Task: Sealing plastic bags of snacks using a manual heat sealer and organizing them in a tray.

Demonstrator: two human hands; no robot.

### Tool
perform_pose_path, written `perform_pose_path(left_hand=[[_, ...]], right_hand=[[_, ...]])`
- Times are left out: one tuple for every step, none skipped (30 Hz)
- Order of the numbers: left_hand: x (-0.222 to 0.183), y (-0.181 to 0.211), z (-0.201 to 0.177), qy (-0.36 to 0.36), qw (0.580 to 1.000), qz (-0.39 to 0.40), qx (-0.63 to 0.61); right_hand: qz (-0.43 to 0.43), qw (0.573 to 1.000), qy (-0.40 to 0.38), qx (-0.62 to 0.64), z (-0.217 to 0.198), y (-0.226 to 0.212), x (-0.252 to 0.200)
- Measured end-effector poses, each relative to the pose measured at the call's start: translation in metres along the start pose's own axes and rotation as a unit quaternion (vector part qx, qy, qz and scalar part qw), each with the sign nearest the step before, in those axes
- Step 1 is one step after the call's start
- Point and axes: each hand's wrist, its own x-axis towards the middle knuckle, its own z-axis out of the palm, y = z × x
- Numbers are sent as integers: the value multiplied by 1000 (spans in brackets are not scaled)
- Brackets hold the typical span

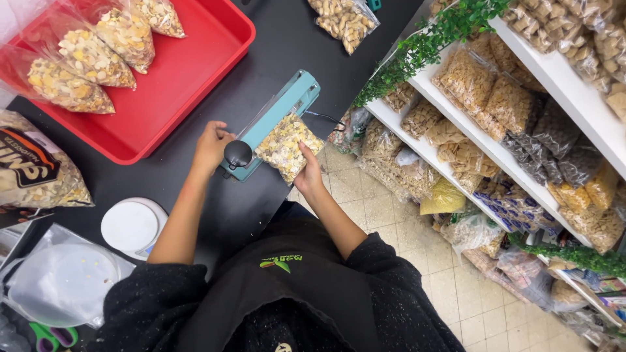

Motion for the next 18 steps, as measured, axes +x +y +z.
perform_pose_path(left_hand=[[-3, 3, -1, 2, 1000, -1, -2], [-4, 8, 0, -4, 1000, -13, -11], [-6, 13, 0, -10, 999, -25, -21], [-11, 16, -2, -9, 999, -23, -22], [-16, 19, -3, -19, 998, -17, -57], [-21, 22, -5, -29, 995, -10, -91], [-26, 21, -7, -29, 995, -9, -92], [-32, 18, -10, -33, 992, -9, -125], [-38, 15, -13, -38, 987, -8, -158], [-47, 8, -14, -37, 987, -9, -159], [-56, 1, -16, -37, 985, 0, -171], [-67, -7, -17, -35, 982, 8, -184], [-79, -13, -22, -31, 982, 6, -185], [-92, -19, -26, -47, 982, -7, -184], [-105, -25, -31, -62, 981, -20, -182], [-121, -28, -34, -56, 981, -20, -186], [-137, -31, -37, -76, 980, -51, -174], [-155, -36, -41, -96, 979, -83, -162]], right_hand=[[2, 1000, -1, -2, 2, 0, -2], [5, 1000, -3, -4, 5, -2, -4], [8, 1000, -5, -6, 8, -3, -6], [7, 1000, -7, -7, 9, -3, -9], [11, 1000, -4, -4, 11, -4, -12], [14, 1000, -1, -1, 12, -4, -15], [13, 1000, -3, -2, 10, -4, -16], [23, 1000, -18, -7, 7, -3, -18], [34, 999, -32, -12, 5, -1, -19], [35, 999, -32, -12, 4, 2, -26], [50, 998, -35, -12, 3, 6, -33], [68, 997, -39, -14, 2, 11, -40], [72, 996, -39, -16, -2, 16, -45], [87, 995, -40, -20, -6, 20, -49], [102, 994, -41, -24, -10, 25, -54], [106, 993, -45, -29, -13, 29, -54], [122, 991, -53, -31, -16, 33, -54], [139, 988, -60, -32, -21, 38, -55]])
